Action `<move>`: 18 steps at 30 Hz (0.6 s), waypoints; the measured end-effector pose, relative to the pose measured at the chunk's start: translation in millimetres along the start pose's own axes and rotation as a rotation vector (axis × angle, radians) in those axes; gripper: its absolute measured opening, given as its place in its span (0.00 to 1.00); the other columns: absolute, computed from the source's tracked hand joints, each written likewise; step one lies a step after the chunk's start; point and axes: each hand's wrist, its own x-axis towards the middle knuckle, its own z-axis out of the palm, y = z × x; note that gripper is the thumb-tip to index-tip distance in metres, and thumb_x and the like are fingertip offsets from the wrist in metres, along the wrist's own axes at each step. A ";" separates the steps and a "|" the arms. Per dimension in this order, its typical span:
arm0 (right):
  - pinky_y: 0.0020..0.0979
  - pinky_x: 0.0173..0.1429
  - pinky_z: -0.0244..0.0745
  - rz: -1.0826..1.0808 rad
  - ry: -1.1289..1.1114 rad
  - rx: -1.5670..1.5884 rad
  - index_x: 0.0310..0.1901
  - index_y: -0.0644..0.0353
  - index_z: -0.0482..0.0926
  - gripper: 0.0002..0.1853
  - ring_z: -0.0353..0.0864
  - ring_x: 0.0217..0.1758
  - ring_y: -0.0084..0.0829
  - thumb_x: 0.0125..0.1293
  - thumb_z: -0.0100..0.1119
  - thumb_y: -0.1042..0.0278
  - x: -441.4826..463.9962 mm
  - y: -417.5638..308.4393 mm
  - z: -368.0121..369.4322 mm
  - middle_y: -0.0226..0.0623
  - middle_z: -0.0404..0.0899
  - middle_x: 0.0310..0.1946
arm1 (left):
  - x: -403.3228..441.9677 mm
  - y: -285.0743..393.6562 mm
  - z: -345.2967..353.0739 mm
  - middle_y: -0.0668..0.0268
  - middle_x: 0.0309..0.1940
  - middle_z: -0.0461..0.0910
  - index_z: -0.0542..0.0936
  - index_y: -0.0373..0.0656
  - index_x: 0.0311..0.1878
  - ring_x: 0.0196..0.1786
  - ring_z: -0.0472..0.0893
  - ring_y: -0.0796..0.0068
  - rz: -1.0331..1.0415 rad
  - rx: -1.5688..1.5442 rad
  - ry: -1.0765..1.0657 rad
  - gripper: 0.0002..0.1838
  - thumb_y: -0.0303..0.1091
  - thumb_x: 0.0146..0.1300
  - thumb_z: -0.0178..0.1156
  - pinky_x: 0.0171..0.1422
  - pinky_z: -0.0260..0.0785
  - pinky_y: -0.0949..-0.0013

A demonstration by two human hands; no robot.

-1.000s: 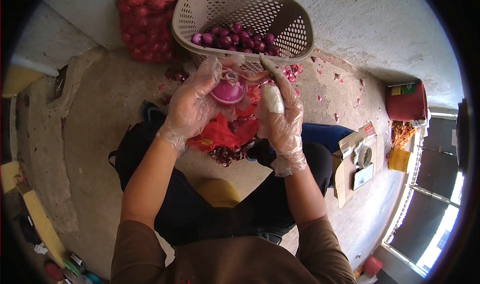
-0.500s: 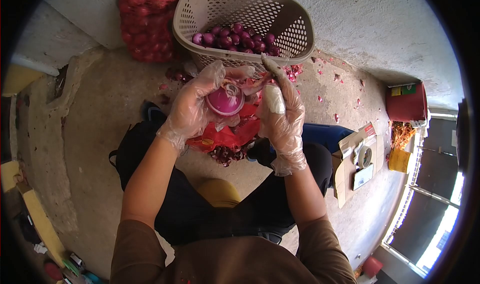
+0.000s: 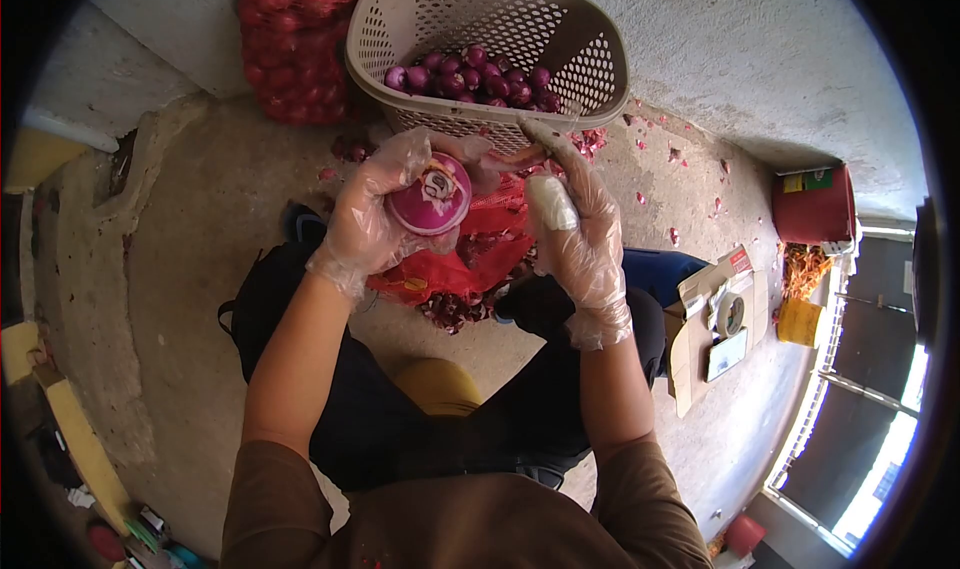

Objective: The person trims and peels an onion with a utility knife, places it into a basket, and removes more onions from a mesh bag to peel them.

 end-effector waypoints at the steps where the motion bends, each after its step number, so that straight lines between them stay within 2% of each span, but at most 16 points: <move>1: 0.20 0.35 0.68 -0.011 -0.004 -0.066 0.67 0.58 0.73 0.23 0.70 0.29 0.14 0.72 0.53 0.62 0.6 1.8 -1.1 0.25 0.79 0.42 | -0.1 1.0 -2.7 0.47 0.50 0.81 0.72 0.33 0.60 0.41 0.86 0.68 0.003 -0.023 -0.047 0.25 0.43 0.68 0.46 0.32 0.80 0.69; 4: 0.22 0.38 0.71 -0.034 -0.006 -0.255 0.68 0.58 0.72 0.25 0.73 0.31 0.16 0.72 0.55 0.60 3.3 2.7 -5.2 0.32 0.82 0.44 | 1.0 -2.8 4.1 0.42 0.48 0.79 0.71 0.30 0.58 0.34 0.84 0.62 0.043 0.095 0.166 0.28 0.45 0.64 0.51 0.25 0.77 0.67; 6: 0.24 0.41 0.73 -0.103 0.030 -0.366 0.70 0.57 0.70 0.27 0.75 0.34 0.18 0.72 0.55 0.59 5.4 7.5 -5.9 0.37 0.83 0.48 | 1.2 -0.8 0.5 0.42 0.50 0.78 0.70 0.32 0.60 0.37 0.85 0.62 0.018 0.061 0.126 0.27 0.43 0.63 0.53 0.28 0.79 0.66; 9: 0.26 0.48 0.75 -0.060 0.021 -0.382 0.71 0.56 0.68 0.29 0.78 0.40 0.21 0.71 0.55 0.60 3.9 4.2 -4.4 0.44 0.82 0.55 | 0.8 -0.5 -4.6 0.42 0.52 0.78 0.69 0.35 0.62 0.38 0.85 0.63 0.009 0.030 0.068 0.27 0.42 0.64 0.55 0.30 0.80 0.66; 13: 0.36 0.67 0.67 -0.048 -0.124 -0.248 0.74 0.60 0.61 0.32 0.70 0.67 0.44 0.72 0.56 0.60 1.6 -4.6 -6.0 0.55 0.72 0.65 | 1.5 0.7 -11.6 0.43 0.54 0.78 0.67 0.37 0.64 0.40 0.85 0.64 -0.003 0.079 -0.010 0.29 0.44 0.64 0.58 0.31 0.80 0.65; 14: 0.38 0.70 0.66 -0.069 -0.163 -0.210 0.74 0.61 0.59 0.33 0.69 0.72 0.49 0.72 0.56 0.60 1.5 -4.6 -6.4 0.56 0.70 0.67 | 1.0 0.3 -11.0 0.47 0.53 0.79 0.67 0.37 0.64 0.40 0.85 0.66 0.006 0.100 0.018 0.28 0.43 0.65 0.56 0.32 0.81 0.67; 16: 0.38 0.71 0.65 -0.140 -0.222 -0.160 0.75 0.63 0.57 0.34 0.68 0.72 0.49 0.72 0.56 0.59 0.8 0.2 -6.2 0.56 0.67 0.69 | 1.3 2.2 1.7 0.56 0.49 0.80 0.68 0.38 0.63 0.41 0.85 0.70 0.026 0.141 0.074 0.26 0.40 0.65 0.53 0.34 0.82 0.70; 18: 0.38 0.71 0.65 -0.208 -0.277 -0.146 0.75 0.65 0.55 0.36 0.68 0.72 0.49 0.72 0.56 0.59 0.4 4.2 -5.2 0.56 0.65 0.70 | 4.5 -1.2 15.3 0.57 0.49 0.80 0.67 0.38 0.64 0.39 0.84 0.72 0.058 0.139 0.196 0.26 0.39 0.65 0.53 0.30 0.78 0.73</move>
